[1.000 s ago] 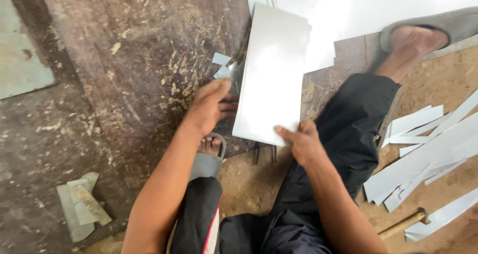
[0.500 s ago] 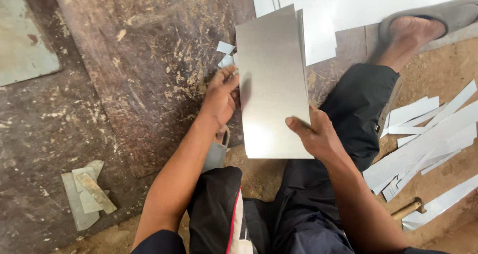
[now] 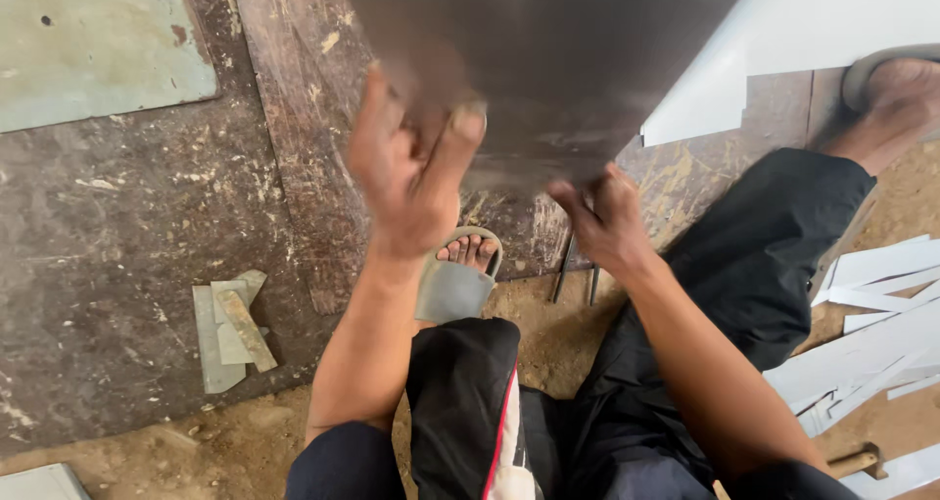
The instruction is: The person sits on the floor and cuts thin metal sheets with hand shears, trimming edges and cutting out small pieces. They reposition the sheets, set cut scraps aside, and continue cutting along the sheet edges.
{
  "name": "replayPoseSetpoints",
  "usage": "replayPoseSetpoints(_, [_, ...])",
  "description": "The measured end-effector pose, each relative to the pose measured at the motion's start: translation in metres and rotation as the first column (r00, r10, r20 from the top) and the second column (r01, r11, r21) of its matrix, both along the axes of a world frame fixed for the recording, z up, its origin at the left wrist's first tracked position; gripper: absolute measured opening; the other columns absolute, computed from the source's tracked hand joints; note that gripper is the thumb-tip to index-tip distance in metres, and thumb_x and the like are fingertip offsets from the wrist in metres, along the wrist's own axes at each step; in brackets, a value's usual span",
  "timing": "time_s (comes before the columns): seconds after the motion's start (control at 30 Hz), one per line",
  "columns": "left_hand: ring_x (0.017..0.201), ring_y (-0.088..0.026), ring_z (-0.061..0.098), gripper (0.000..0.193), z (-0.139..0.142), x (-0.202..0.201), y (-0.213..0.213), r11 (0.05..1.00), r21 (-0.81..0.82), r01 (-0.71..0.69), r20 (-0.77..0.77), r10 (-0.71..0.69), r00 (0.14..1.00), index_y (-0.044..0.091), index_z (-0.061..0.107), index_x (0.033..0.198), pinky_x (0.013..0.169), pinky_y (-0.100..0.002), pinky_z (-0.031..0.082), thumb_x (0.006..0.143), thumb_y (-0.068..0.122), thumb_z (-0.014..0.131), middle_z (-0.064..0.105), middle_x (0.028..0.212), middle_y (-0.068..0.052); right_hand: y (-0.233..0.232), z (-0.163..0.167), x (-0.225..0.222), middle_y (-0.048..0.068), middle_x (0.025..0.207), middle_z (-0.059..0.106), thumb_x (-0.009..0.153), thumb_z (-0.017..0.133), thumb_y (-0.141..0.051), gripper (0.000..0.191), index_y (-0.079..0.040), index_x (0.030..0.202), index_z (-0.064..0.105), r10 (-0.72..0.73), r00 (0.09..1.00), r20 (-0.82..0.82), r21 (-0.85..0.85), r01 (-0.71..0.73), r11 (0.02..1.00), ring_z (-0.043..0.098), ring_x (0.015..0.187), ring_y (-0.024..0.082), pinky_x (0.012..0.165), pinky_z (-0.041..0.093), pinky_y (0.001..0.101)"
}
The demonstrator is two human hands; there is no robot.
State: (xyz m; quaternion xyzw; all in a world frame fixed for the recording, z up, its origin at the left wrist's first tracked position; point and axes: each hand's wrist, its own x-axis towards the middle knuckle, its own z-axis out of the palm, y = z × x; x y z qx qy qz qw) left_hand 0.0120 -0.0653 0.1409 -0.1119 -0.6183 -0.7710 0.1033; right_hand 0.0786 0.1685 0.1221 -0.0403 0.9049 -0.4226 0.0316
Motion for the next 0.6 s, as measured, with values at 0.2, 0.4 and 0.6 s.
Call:
replayPoseSetpoints(0.2, [0.082, -0.024, 0.069, 0.019, 0.046, 0.011, -0.036, 0.941, -0.320, -0.111, -0.388, -0.023, 0.922, 0.008, 0.058, 0.105, 0.070, -0.030, 0.057, 0.104, 0.027, 0.060, 0.069, 0.095, -0.012, -0.043, -0.059, -0.037, 0.011, 0.120, 0.059, 0.098, 0.072, -0.011, 0.029, -0.003, 0.123, 0.059, 0.112, 0.991, -0.071, -0.308, -0.129, 0.943, 0.063, 0.109, 0.018, 0.094, 0.054, 0.0334])
replayPoseSetpoints(0.4, [0.090, -0.023, 0.071, 0.017, -0.038, 0.025, -0.039, 0.960, -0.242, -0.141, -0.270, 0.073, 0.960, 0.003, 0.055, 0.099, 0.080, -0.032, 0.060, 0.099, 0.000, 0.072, 0.070, 0.095, -0.014, -0.055, -0.076, -0.044, 0.007, 0.117, 0.057, 0.096, 0.070, -0.002, 0.027, -0.004, 0.119, 0.057, 0.151, 0.966, -0.212, -0.316, -0.214, 0.924, 0.060, 0.105, 0.020, 0.096, 0.050, 0.0290])
replayPoseSetpoints(0.6, [0.100, -0.018, 0.066, 0.019, -0.121, 0.030, -0.042, 0.933, -0.354, -0.063, 0.046, 0.085, 0.995, 0.004, 0.057, 0.101, 0.089, -0.026, 0.054, 0.093, -0.009, 0.068, 0.069, 0.109, -0.012, -0.062, -0.098, -0.051, 0.004, 0.107, 0.060, 0.090, 0.069, 0.003, 0.025, -0.007, 0.111, 0.060, 0.026, 0.983, -0.183, -0.310, -0.083, 0.947, 0.063, 0.098, 0.021, 0.091, 0.049, 0.0285])
